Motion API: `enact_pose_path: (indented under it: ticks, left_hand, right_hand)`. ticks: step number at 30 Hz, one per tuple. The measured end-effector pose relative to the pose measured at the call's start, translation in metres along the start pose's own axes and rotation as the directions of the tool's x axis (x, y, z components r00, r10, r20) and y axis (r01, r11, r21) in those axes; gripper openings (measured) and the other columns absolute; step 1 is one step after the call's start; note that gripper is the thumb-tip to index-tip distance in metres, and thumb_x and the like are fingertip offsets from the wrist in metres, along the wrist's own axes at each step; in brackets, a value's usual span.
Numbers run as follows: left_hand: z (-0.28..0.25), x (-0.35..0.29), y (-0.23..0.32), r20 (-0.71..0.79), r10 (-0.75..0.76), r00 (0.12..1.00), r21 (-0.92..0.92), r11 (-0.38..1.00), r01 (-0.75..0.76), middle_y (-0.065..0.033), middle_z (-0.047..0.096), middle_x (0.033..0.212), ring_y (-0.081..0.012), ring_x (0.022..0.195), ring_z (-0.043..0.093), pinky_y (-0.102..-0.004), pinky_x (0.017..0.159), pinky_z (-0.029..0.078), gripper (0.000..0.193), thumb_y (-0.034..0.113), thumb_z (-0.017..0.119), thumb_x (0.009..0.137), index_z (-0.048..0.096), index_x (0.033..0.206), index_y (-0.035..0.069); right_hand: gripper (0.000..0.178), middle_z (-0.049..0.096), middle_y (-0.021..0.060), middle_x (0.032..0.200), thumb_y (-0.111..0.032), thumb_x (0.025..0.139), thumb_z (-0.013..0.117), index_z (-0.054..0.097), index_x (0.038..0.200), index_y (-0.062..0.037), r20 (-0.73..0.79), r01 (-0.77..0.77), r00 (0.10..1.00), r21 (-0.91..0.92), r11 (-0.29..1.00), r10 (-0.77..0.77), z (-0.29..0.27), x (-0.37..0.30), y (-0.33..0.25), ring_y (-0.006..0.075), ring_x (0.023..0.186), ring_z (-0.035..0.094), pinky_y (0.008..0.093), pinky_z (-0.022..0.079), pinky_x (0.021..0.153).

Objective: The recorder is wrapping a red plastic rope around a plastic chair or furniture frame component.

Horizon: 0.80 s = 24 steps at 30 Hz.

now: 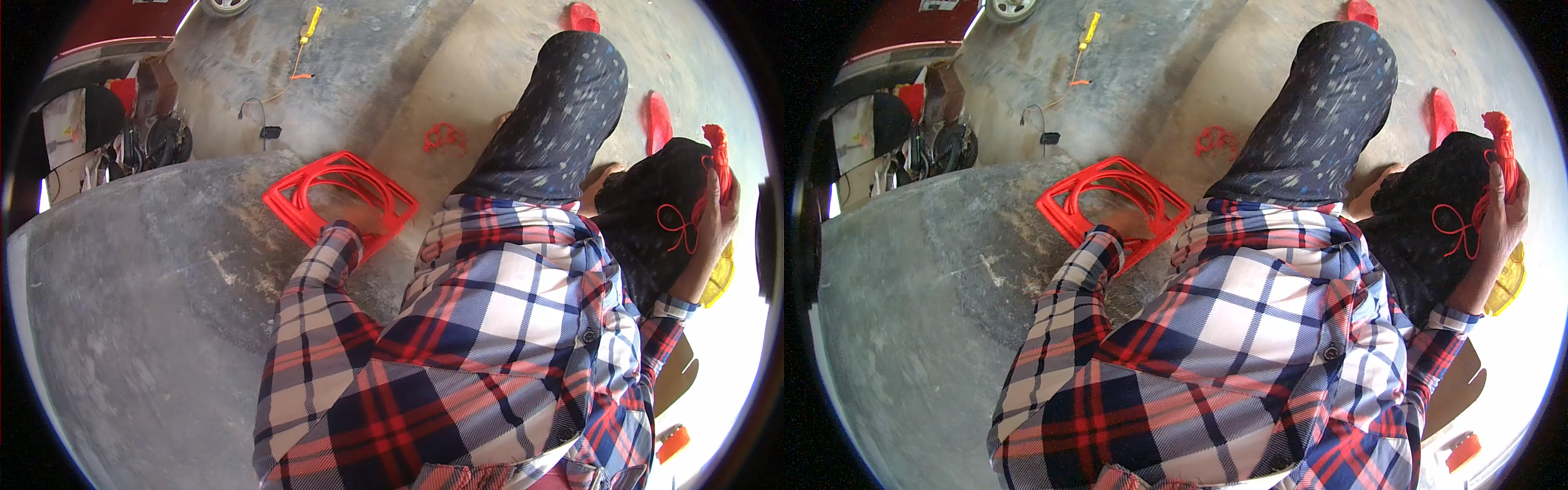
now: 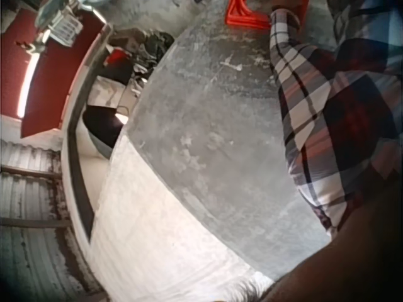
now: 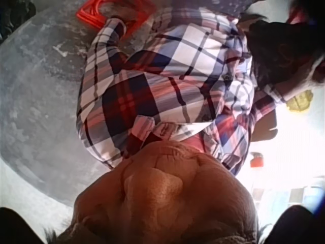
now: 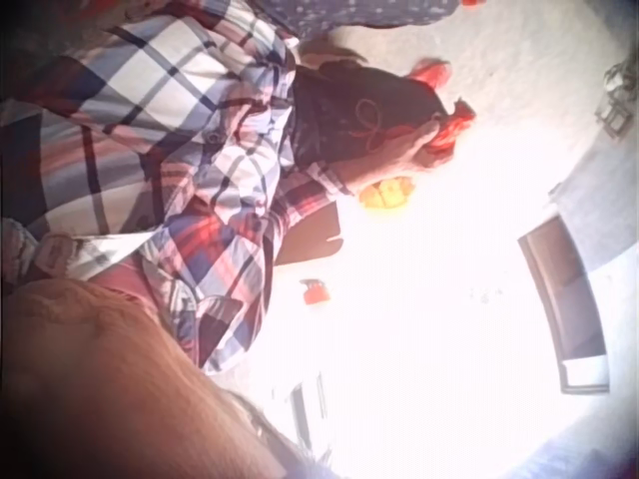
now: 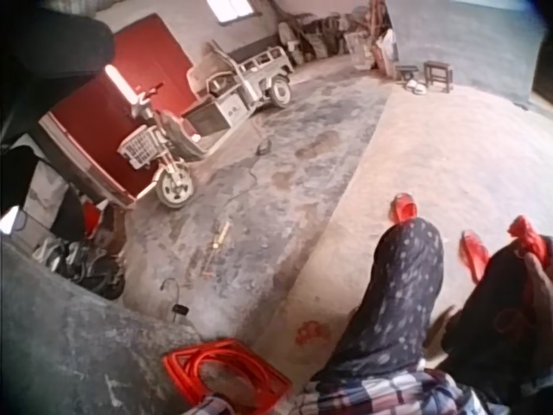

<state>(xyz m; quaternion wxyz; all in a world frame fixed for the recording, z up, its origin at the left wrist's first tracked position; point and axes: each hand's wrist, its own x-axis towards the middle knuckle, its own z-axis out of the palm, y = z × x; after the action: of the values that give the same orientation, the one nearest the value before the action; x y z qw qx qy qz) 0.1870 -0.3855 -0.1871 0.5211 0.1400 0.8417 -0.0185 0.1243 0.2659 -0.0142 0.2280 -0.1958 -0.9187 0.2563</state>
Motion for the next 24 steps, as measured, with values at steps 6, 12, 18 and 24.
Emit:
enact_pose_path:
  ticks: [6, 12, 18, 24]
  left_hand:
    - [0.008, -0.001, 0.006, -0.097, -0.105, 0.99, 0.014, 0.994, 0.107, -0.0244, 0.067, 0.092, -0.0415, 0.087, 0.066, -0.0502, 0.077, 0.053, 0.028, 0.023, 0.063, 0.073, 0.071, 0.09, 0.003]
    - [0.009, -0.001, -0.003, -0.108, -0.164, 0.981, 0.011, 0.986, 0.166, -0.0245, 0.067, 0.094, -0.0407, 0.091, 0.065, -0.0491, 0.079, 0.053, 0.023, 0.017, 0.063, 0.07, 0.072, 0.087, 0.003]
    - [0.02, 0.008, -0.009, -0.15, -0.091, 0.984, 0.015, 0.995, 0.095, -0.0238, 0.067, 0.093, -0.0408, 0.091, 0.065, -0.0491, 0.079, 0.053, 0.024, 0.017, 0.064, 0.069, 0.072, 0.086, 0.003]
    - [-0.004, 0.001, 0.014, -0.09, -0.112, 0.99, 0.075, 0.99, 0.119, -0.0219, 0.069, 0.096, -0.0379, 0.092, 0.067, -0.0476, 0.08, 0.054, 0.027, 0.02, 0.059, 0.074, 0.073, 0.091, 0.004]
  right_hand:
    - [0.044, 0.066, 0.0, 0.094, -0.041, 0.091, 0.065, 0.063, 0.121, -0.0082, -0.047, 0.036, 0.998, 0.03, 0.999, -0.035, 0.0, -0.003, -0.009, 0.0079, 0.084, 0.058, 0.0217, 0.044, 0.077]
    - [0.045, 0.068, 0.0029, 0.099, -0.041, 0.091, 0.065, 0.063, 0.121, -0.0085, -0.023, 0.028, 0.999, -0.007, 1.0, -0.029, 0.003, 0.0, 0.0, 0.0115, 0.091, 0.061, 0.025, 0.046, 0.084]
    - [0.045, 0.068, 0.0049, 0.102, -0.04, 0.091, 0.065, 0.062, 0.122, -0.0073, -0.003, 0.038, 0.999, 0.129, 0.991, -0.038, 0.003, -0.001, 0.003, 0.0132, 0.095, 0.061, 0.0271, 0.046, 0.089]
    - [0.042, 0.069, 0.0051, 0.106, -0.034, 0.092, 0.066, 0.062, 0.121, -0.0049, -0.019, 0.029, 0.999, 0.094, 0.995, -0.027, 0.003, -0.002, -0.001, 0.012, 0.096, 0.062, 0.0248, 0.046, 0.089]
